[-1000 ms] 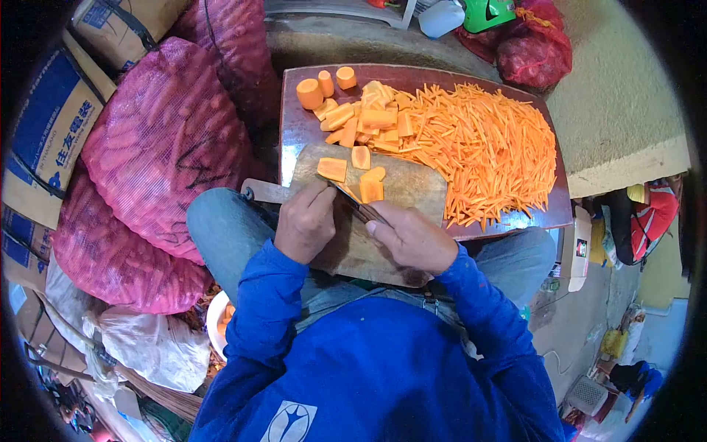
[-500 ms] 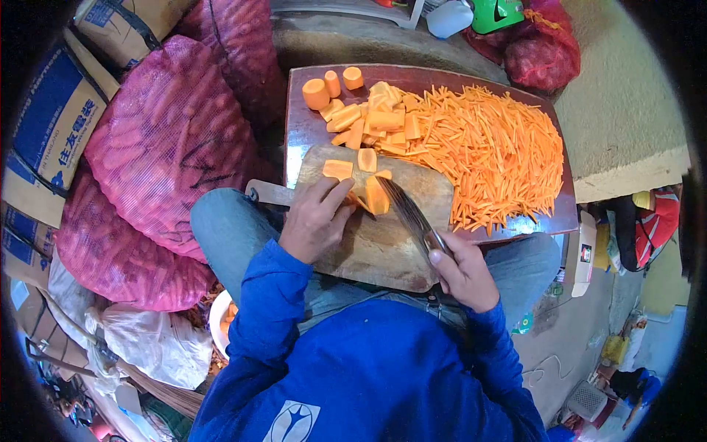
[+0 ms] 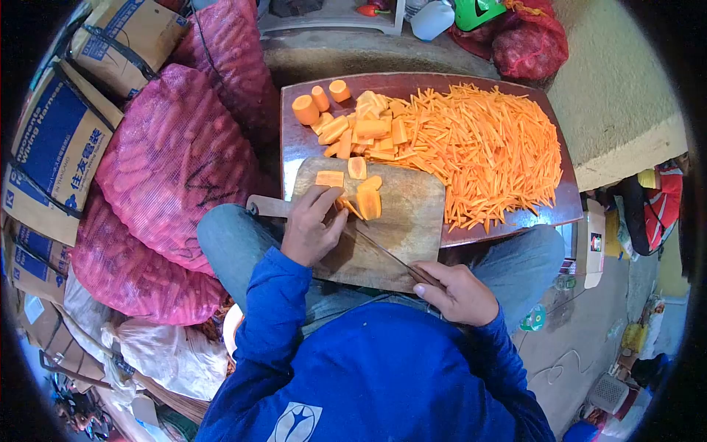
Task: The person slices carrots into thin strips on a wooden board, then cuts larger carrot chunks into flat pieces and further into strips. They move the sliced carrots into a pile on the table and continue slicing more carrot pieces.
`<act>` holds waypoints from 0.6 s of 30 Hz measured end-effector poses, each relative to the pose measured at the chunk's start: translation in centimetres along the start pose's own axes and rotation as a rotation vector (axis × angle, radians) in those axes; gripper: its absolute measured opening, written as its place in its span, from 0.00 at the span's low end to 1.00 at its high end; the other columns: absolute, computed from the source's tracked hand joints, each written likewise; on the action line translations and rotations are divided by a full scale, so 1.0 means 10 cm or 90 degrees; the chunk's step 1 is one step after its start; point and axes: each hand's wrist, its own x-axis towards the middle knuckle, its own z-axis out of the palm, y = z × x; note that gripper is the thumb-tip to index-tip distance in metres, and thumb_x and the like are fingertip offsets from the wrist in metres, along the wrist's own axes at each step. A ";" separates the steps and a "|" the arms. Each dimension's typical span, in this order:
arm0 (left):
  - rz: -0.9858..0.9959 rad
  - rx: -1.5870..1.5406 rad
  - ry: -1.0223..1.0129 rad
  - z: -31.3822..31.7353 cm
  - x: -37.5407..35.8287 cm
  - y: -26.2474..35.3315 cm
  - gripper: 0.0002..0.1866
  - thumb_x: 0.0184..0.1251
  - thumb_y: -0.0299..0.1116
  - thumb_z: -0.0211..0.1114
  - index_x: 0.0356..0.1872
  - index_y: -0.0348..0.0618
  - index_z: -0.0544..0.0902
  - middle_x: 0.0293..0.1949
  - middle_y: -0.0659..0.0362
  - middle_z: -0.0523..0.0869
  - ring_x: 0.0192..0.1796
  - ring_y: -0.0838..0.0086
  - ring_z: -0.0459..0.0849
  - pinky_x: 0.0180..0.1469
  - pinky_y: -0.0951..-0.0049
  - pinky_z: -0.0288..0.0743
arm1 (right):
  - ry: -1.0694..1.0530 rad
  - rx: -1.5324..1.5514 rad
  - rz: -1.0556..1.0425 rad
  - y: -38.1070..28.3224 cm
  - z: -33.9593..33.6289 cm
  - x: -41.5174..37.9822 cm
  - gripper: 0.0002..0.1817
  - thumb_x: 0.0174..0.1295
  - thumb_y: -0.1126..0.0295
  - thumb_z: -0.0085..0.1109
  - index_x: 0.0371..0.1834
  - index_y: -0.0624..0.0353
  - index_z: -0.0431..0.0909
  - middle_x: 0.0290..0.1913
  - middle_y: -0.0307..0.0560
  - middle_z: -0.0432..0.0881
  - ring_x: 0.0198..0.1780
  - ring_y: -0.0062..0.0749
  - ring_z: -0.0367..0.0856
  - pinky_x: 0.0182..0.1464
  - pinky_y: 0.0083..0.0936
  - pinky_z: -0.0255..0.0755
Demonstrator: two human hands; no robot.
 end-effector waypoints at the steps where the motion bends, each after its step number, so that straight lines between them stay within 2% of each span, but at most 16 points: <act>1: 0.002 -0.005 0.013 0.02 0.00 0.00 0.21 0.60 0.21 0.75 0.56 0.33 0.86 0.50 0.44 0.88 0.52 0.49 0.89 0.55 0.60 0.83 | -0.016 -0.016 -0.007 0.00 0.01 0.03 0.21 0.76 0.66 0.64 0.68 0.65 0.81 0.37 0.61 0.87 0.34 0.45 0.87 0.42 0.39 0.80; 2: 0.003 -0.010 0.025 0.03 0.01 0.01 0.21 0.60 0.21 0.75 0.55 0.33 0.86 0.50 0.44 0.88 0.52 0.49 0.89 0.55 0.60 0.83 | -0.016 -0.014 -0.008 0.01 0.02 0.07 0.21 0.76 0.66 0.64 0.68 0.65 0.81 0.37 0.61 0.87 0.34 0.45 0.87 0.42 0.39 0.80; 4: 0.007 0.004 0.036 0.04 0.02 0.03 0.19 0.60 0.21 0.75 0.53 0.33 0.87 0.48 0.44 0.88 0.51 0.49 0.89 0.54 0.60 0.83 | 0.022 -0.029 -0.001 0.03 0.03 0.16 0.16 0.78 0.65 0.62 0.62 0.63 0.81 0.38 0.66 0.87 0.40 0.61 0.89 0.43 0.44 0.80; 5: 0.011 0.018 0.049 0.04 0.03 0.03 0.17 0.60 0.22 0.75 0.51 0.34 0.87 0.47 0.45 0.88 0.50 0.50 0.89 0.54 0.60 0.83 | 0.023 -0.028 -0.001 0.03 0.02 0.19 0.16 0.78 0.65 0.62 0.62 0.63 0.81 0.38 0.66 0.87 0.40 0.61 0.89 0.43 0.44 0.80; 6: 0.012 0.018 0.048 0.04 0.03 0.02 0.17 0.60 0.22 0.75 0.51 0.34 0.87 0.47 0.45 0.88 0.50 0.50 0.89 0.54 0.60 0.83 | 0.043 -0.026 0.004 0.03 0.01 0.23 0.17 0.78 0.66 0.62 0.63 0.64 0.81 0.39 0.66 0.87 0.40 0.60 0.90 0.44 0.44 0.80; 8: 0.020 0.008 0.074 0.04 0.03 -0.03 0.12 0.60 0.22 0.75 0.45 0.34 0.87 0.43 0.47 0.87 0.46 0.51 0.89 0.51 0.59 0.83 | 0.084 0.008 0.016 0.07 0.04 0.25 0.18 0.78 0.67 0.61 0.65 0.65 0.80 0.40 0.66 0.87 0.41 0.59 0.90 0.45 0.43 0.81; 12: -0.016 -0.002 0.045 0.01 0.01 -0.01 0.09 0.59 0.23 0.75 0.40 0.35 0.86 0.39 0.48 0.87 0.44 0.51 0.88 0.48 0.59 0.81 | 0.090 -0.005 0.025 0.10 0.05 0.26 0.19 0.78 0.67 0.62 0.66 0.65 0.80 0.42 0.66 0.87 0.42 0.58 0.90 0.46 0.42 0.81; 14: 0.012 0.018 0.050 0.01 0.03 0.01 0.07 0.60 0.22 0.75 0.38 0.35 0.86 0.37 0.49 0.87 0.41 0.53 0.88 0.45 0.60 0.81 | 0.100 -0.007 -0.022 0.15 0.09 0.25 0.20 0.77 0.67 0.63 0.65 0.68 0.81 0.38 0.59 0.86 0.36 0.40 0.86 0.43 0.35 0.80; 18: 0.010 -0.014 0.090 0.04 0.07 0.04 0.06 0.63 0.20 0.75 0.37 0.35 0.86 0.35 0.50 0.86 0.38 0.57 0.87 0.42 0.64 0.80 | 0.102 0.008 -0.014 0.11 0.11 0.25 0.20 0.76 0.67 0.64 0.66 0.68 0.81 0.38 0.60 0.86 0.36 0.39 0.86 0.43 0.35 0.80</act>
